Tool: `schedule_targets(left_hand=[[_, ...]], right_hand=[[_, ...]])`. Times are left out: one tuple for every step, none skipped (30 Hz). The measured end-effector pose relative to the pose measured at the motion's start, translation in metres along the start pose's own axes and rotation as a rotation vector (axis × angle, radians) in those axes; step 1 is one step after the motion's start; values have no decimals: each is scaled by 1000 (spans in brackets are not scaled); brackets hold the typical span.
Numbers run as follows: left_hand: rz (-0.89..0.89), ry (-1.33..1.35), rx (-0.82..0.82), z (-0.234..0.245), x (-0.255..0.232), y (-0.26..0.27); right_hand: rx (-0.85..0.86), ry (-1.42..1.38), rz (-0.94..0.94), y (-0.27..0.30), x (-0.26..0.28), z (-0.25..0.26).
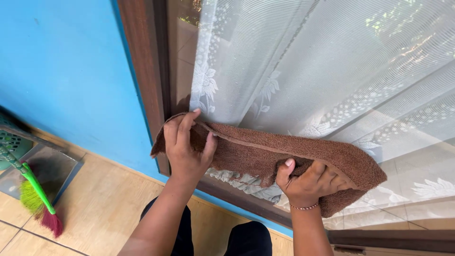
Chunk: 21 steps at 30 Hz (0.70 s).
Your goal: Wiping the glass of a sliding door with a brown cloth behind a lace curtain.
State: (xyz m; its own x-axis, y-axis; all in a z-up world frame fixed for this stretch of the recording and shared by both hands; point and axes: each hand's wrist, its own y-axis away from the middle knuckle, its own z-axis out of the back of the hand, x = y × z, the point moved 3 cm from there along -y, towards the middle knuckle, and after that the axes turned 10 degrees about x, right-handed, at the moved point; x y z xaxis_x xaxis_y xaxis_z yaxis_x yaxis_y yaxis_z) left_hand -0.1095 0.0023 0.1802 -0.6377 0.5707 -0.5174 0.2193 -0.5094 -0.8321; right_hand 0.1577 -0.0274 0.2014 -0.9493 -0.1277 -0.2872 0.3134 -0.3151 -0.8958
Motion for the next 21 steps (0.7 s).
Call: schedule_targets(left_hand=[[2,-4,-4,0,0,0],[2,-4,-5,0,0,0],[1,-4,-6,0,0,-1],[-3,-7,-15,2,0,-2],[-1,-3,0,2,-1,-3],[1,4,17,3,-2,-3],[-2,4,12,3,-2,-4],[0,8,16,4,-3,-4],[2,13,19,5,-4,-4],[0,11,17,5,-4,-3],[43,17,35,4,-3,-2],[88,22,54,4,-2,0],[88,18,53,5,-3,0],[76,29,51,6,-5,-2],[63,39,50,7,-6,-3],[59,37,49,8,-6,-4],[56,28,53,8,-5,-4],[54,23,58,7,-6,-4],[50,24,58,7,-5,-4],[49,27,63,6,-4,-3],[47,29,68,6,-3,-2]], right_hand=[[-1,-5,4,-7,3,6],[-1,-5,8,-15,7,11],[-1,-6,13,-23,11,17],[-10,-9,15,-22,11,16],[-13,-13,11,-21,10,15],[-13,-14,5,-19,10,14],[-18,-14,7,-21,11,15],[-17,-18,6,-23,12,17],[-16,-21,5,-24,14,18],[-19,-23,5,-14,9,12],[26,-3,-28,-5,4,3],[73,15,-60,5,0,-5],[73,11,-60,3,1,-2],[91,0,-62,1,2,-1],[110,-12,-64,-2,3,1],[106,-13,-66,-1,3,-1],[83,2,-64,-1,4,-1],[60,21,-61,-1,3,-1],[58,23,-63,0,3,-1],[64,29,-68,1,2,-2],[71,35,-72,2,2,-4]])
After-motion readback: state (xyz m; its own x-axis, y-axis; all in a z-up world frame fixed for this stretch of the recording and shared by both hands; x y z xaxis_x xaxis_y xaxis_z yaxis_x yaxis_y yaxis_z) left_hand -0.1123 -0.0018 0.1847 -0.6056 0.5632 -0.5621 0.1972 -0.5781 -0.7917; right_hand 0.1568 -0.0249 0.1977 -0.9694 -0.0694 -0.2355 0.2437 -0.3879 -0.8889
